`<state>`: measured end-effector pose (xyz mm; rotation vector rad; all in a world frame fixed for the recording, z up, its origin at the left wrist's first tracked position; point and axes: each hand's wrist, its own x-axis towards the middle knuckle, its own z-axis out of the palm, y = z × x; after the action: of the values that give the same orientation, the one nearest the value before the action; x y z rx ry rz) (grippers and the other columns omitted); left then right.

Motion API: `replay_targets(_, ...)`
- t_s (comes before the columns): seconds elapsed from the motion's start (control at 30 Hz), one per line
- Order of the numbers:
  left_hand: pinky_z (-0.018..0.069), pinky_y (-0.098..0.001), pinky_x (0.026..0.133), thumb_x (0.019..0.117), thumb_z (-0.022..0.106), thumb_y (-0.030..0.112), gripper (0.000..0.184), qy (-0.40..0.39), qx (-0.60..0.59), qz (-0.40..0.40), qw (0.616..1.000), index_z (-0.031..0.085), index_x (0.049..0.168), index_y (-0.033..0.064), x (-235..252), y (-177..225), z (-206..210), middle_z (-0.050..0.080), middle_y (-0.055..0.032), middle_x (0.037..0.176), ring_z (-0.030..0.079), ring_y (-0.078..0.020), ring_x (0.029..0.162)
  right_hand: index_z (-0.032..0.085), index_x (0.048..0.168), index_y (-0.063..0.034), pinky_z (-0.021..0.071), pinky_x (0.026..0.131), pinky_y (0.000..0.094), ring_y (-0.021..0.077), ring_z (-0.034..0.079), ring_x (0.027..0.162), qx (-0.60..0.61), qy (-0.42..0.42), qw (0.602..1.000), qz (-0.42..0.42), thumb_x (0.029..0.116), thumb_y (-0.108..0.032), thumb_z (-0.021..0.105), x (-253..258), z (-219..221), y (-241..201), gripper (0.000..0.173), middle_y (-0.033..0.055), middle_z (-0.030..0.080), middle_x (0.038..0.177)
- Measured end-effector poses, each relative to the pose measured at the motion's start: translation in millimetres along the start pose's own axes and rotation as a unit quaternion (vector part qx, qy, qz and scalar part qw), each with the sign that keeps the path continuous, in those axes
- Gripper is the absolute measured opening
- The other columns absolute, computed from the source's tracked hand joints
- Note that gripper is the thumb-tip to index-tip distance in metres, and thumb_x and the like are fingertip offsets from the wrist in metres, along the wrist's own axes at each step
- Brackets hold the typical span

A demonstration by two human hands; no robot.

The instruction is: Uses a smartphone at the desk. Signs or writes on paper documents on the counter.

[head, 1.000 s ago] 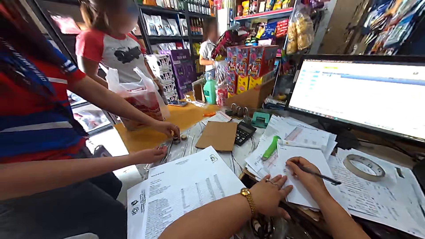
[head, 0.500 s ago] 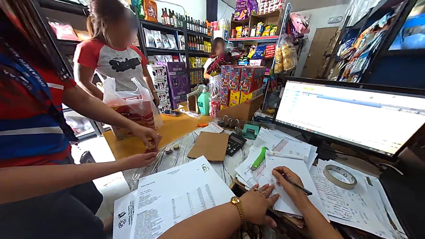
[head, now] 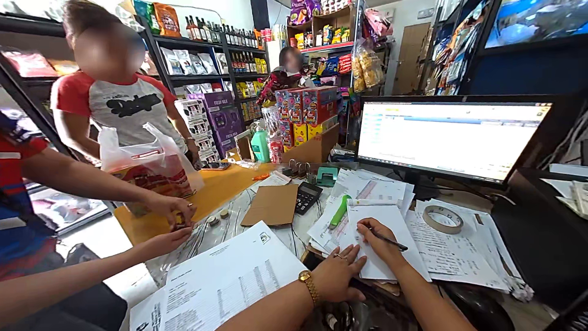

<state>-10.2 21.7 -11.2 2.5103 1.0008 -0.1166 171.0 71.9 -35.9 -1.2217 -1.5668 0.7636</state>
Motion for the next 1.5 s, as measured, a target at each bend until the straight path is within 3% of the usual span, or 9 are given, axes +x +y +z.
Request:
replay_targets(0.47, 0.0047, -0.0572, 0.127, 0.1024, 0.062, 0.039, 0.081, -0.013, -0.001, -0.006, 1.000, 0.022, 0.163, 0.0033, 0.7, 0.6, -1.4, 0.010, -0.0244, 0.171, 0.008, -0.0362, 0.160, 0.068, 0.106, 0.0029, 0.0497, 0.065, 0.0192, 0.0033, 0.059, 0.066, 0.006, -0.005, 1.000, 0.009, 0.1027, -0.012, 0.060, -0.1, -0.6, -1.1, 0.017, 0.0055, 0.067, 0.084)
replay_targets(0.6, 0.0068, -0.0593, 0.126, 0.1015, 0.064, 0.037, 0.079, 0.005, -0.011, 0.003, 1.000, 0.026, 0.162, 0.0022, 0.7, -1.6, 0.7, 0.013, -0.0252, 0.170, 0.010, -0.0375, 0.159, 0.068, 0.110, 0.0053, 0.0517, 0.068, 0.0246, 0.0082, 0.061, 0.069, -0.003, -0.017, 1.000, -0.002, 0.1038, -0.013, 0.057, -0.3, -2.0, -0.8, 0.022, 0.0103, 0.068, 0.089)
replay_targets(1.17, 0.0054, -0.0575, 0.127, 0.1028, 0.062, 0.038, 0.080, -0.015, -0.017, 0.001, 1.000, 0.022, 0.163, 0.0037, 2.4, -0.8, -4.5, 0.011, -0.0242, 0.171, 0.009, -0.0360, 0.160, 0.068, 0.108, 0.0044, 0.0505, 0.068, 0.0214, 0.0051, 0.060, 0.070, -0.004, -0.026, 1.000, 0.012, 0.1012, -0.015, 0.063, 2.1, -3.9, -4.0, 0.021, 0.0079, 0.068, 0.089)
replay_targets(1.2, 0.0090, -0.0572, 0.127, 0.1012, 0.066, 0.034, 0.082, 0.013, -0.058, 0.004, 0.998, 0.023, 0.163, 0.0013, 0.6, -2.0, -7.3, 0.018, -0.0248, 0.169, 0.016, -0.0366, 0.159, 0.068, 0.108, 0.0046, 0.0502, 0.067, 0.0207, 0.0042, 0.059, 0.069, 0.003, -0.022, 1.000, 0.007, 0.1018, -0.015, 0.062, 2.3, -3.7, -2.1, 0.021, 0.0071, 0.067, 0.088)
replay_targets(1.27, 0.0311, -0.0540, 0.121, 0.0967, 0.072, 0.025, 0.084, 0.126, -0.170, -0.007, 0.977, 0.025, 0.161, -0.0027, -10.1, -2.3, -26.7, 0.042, -0.0258, 0.158, 0.043, -0.0382, 0.146, 0.067, 0.108, 0.0049, 0.0508, 0.065, 0.0214, 0.0042, 0.059, 0.067, 0.013, -0.018, 1.000, 0.002, 0.1031, -0.015, 0.059, 2.3, -3.8, 1.5, 0.023, 0.0066, 0.068, 0.086)
replay_targets(1.3, 0.0375, -0.0502, 0.118, 0.0967, 0.072, 0.021, 0.086, 0.189, -0.222, -0.016, 0.957, 0.021, 0.161, -0.0036, -18.5, -3.1, -45.7, 0.048, -0.0250, 0.154, 0.050, -0.0361, 0.141, 0.067, 0.108, 0.0053, 0.0511, 0.066, 0.0219, 0.0046, 0.059, 0.067, 0.016, -0.019, 1.000, 0.003, 0.1036, -0.015, 0.058, 2.7, -3.8, 0.9, 0.023, 0.0070, 0.068, 0.086)
replay_targets(1.33, 0.0426, -0.0458, 0.115, 0.0979, 0.069, 0.017, 0.086, 0.257, -0.268, -0.021, 0.928, 0.015, 0.162, -0.0031, -29.0, -5.5, -67.2, 0.053, -0.0239, 0.149, 0.055, -0.0322, 0.136, 0.067, 0.108, 0.0055, 0.0508, 0.066, 0.0221, 0.0048, 0.059, 0.067, 0.016, -0.019, 1.000, 0.006, 0.1041, -0.015, 0.057, 2.5, -4.0, -0.6, 0.023, 0.0072, 0.068, 0.086)
replay_targets(1.4, 0.0511, -0.0379, 0.104, 0.1020, 0.060, 0.015, 0.077, 0.382, -0.308, -0.030, 0.871, 0.014, 0.162, 0.0013, -55.7, -17.9, -112.0, 0.061, -0.0185, 0.138, 0.064, -0.0216, 0.122, 0.067, 0.108, 0.0047, 0.0503, 0.066, 0.0212, 0.0040, 0.059, 0.067, 0.018, -0.020, 1.000, 0.012, 0.1043, -0.015, 0.057, 2.2, -4.3, -3.1, 0.022, 0.0064, 0.067, 0.085)
replay_targets(1.5, 0.0526, -0.0384, 0.099, 0.1051, 0.057, 0.021, 0.078, 0.500, -0.288, -0.052, 0.815, 0.008, 0.164, 0.0111, -107.8, -43.4, -172.0, 0.062, -0.0154, 0.133, 0.065, -0.0182, 0.113, 0.067, 0.108, 0.0049, 0.0504, 0.065, 0.0211, 0.0038, 0.059, 0.067, 0.024, -0.020, 0.999, 0.015, 0.1045, -0.013, 0.056, 1.1, -3.8, -2.6, 0.021, 0.0064, 0.067, 0.085)
